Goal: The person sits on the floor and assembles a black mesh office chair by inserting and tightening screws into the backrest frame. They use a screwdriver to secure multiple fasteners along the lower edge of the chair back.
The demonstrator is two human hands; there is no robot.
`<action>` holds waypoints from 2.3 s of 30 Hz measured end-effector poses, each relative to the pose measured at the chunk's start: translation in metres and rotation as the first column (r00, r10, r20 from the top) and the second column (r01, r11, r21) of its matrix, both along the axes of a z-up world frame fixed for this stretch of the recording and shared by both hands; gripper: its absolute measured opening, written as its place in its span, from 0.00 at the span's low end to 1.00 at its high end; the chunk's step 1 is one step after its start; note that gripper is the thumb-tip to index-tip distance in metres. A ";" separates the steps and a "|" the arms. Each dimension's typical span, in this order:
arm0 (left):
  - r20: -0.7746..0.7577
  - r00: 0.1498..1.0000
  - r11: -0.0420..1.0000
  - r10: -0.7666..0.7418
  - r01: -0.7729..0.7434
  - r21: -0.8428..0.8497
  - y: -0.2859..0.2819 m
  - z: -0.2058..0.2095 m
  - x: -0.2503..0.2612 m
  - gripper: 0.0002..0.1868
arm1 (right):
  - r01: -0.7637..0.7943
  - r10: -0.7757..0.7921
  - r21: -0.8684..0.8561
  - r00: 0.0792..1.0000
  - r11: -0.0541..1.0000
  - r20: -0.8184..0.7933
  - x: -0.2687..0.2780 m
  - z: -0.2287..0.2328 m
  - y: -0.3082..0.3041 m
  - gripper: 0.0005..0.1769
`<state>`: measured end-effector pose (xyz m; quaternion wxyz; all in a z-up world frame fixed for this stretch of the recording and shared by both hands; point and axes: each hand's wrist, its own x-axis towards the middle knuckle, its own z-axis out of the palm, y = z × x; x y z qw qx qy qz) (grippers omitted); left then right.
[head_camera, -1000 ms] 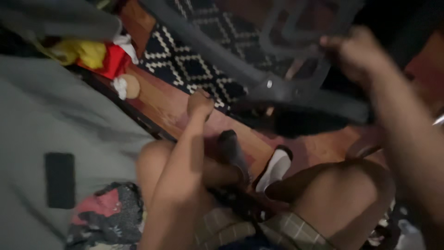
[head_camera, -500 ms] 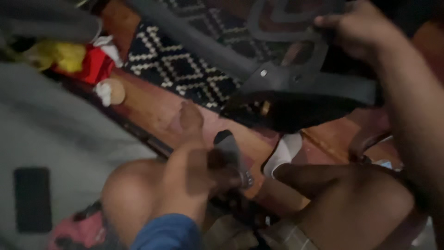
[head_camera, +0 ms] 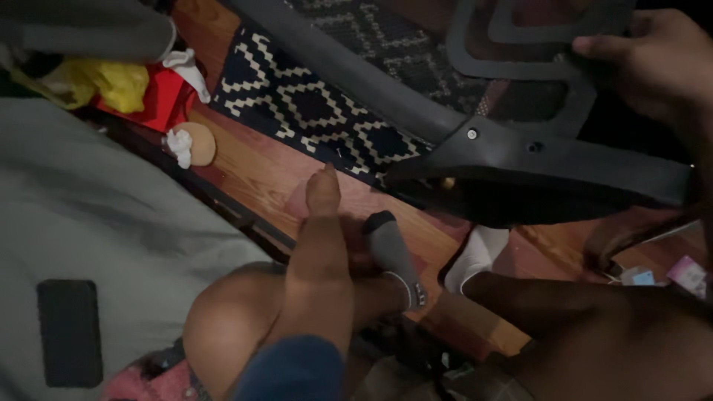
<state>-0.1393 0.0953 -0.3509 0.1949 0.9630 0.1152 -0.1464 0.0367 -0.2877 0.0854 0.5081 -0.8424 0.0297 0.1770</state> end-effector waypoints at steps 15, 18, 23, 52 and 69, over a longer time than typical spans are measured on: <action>-0.049 0.897 0.877 0.440 -0.440 -0.192 -0.032 0.090 0.051 0.21 | 0.112 -0.130 -0.255 0.990 0.960 -0.055 -0.008 0.023 0.019 0.23; -0.031 0.913 0.897 0.407 -0.406 -0.178 -0.025 0.092 0.055 0.21 | 0.125 -0.151 -0.228 0.984 0.966 -0.100 -0.008 0.027 0.025 0.22; -0.411 0.890 0.867 0.198 -0.354 -0.350 -0.043 0.121 0.078 0.19 | 0.110 -0.146 -0.299 0.984 0.948 -0.100 -0.007 0.029 0.026 0.27; 0.568 0.797 0.834 0.207 0.160 -0.528 -0.136 0.374 0.057 0.10 | -0.113 0.121 -0.220 0.992 0.969 0.023 0.027 0.004 -0.002 0.28; 0.572 0.794 0.884 0.204 0.102 -0.457 -0.151 0.402 0.037 0.08 | -0.122 0.294 -0.626 0.939 0.770 0.179 0.002 -0.003 0.006 0.16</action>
